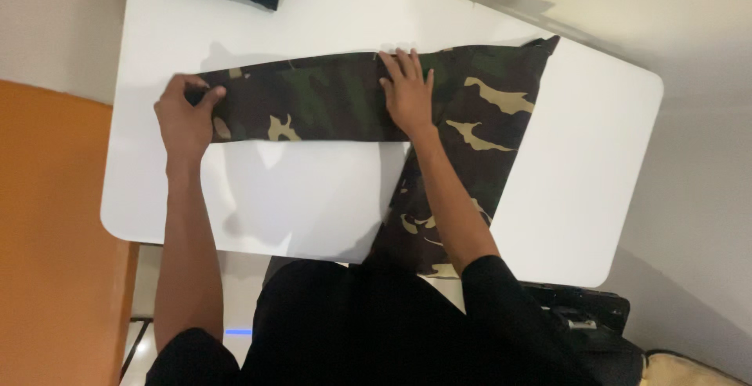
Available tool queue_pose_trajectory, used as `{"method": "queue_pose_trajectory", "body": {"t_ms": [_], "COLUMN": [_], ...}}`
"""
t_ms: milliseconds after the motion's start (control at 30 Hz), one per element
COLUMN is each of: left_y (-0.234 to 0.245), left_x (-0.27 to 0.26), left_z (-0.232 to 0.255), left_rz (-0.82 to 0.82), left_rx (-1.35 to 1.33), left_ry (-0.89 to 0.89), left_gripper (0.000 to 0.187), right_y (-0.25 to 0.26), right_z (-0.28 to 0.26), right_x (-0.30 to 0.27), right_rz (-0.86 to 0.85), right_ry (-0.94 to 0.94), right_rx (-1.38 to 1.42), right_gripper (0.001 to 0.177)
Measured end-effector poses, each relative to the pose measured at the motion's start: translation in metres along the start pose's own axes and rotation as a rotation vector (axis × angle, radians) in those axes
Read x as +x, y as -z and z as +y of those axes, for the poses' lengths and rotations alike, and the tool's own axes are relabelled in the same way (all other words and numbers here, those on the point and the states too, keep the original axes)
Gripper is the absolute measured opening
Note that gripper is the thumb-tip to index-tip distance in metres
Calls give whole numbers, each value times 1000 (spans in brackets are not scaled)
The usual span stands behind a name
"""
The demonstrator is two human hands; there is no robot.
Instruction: The person picks up a camouflage jacket and a blue polo shirt from a pile, lays each one flat on a table, folds them into rectangular shapes, and places them into an open suitcase.
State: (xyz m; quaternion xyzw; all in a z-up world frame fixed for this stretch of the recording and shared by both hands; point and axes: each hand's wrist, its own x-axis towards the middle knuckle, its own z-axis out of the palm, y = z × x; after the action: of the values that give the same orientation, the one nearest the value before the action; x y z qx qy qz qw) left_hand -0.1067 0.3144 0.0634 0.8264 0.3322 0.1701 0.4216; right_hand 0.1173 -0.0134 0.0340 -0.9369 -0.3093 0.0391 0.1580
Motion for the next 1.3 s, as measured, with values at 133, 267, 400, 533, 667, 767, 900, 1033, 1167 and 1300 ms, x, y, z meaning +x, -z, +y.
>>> {"method": "queue_pose_trajectory", "body": {"t_ms": [133, 267, 400, 533, 667, 767, 900, 1033, 1167, 1300], "left_y": [-3, -6, -14, -20, -18, -16, -24, -24, -35, -32], "left_x": [18, 19, -1, 5, 7, 10, 10, -14, -25, -16], "left_z": [-4, -15, -37, -42, -32, -31, -41, -48, -50, -61], "left_rz": [72, 47, 71, 142, 165, 174, 203, 345, 251, 203], "left_rx": [-65, -87, -157, -143, -265, -185, -65, 392, 293, 237], "left_ry": [163, 283, 216, 74, 162, 187, 195, -24, 180, 105], "left_gripper": [27, 43, 49, 34, 29, 27, 25, 60, 64, 35], "right_y": [-6, -23, -38, -36, -24, -17, -10, -1, -2, -6], "right_z": [-2, -6, -3, -4, -5, -10, -5, 11, 26, 46], "right_x": [9, 9, 7, 14, 26, 31, 34, 22, -10, -22], "right_rz": [-3, 48, 177, 325, 394, 372, 314, 328, 361, 192], "right_ry": [-29, -20, 41, 46, 55, 91, 114, -32, -175, -222], "right_rx": [12, 0, -62, 10, -47, -52, 2, 76, 93, 78], "right_gripper": [48, 52, 47, 27, 17, 17, 18, 30, 44, 55]}}
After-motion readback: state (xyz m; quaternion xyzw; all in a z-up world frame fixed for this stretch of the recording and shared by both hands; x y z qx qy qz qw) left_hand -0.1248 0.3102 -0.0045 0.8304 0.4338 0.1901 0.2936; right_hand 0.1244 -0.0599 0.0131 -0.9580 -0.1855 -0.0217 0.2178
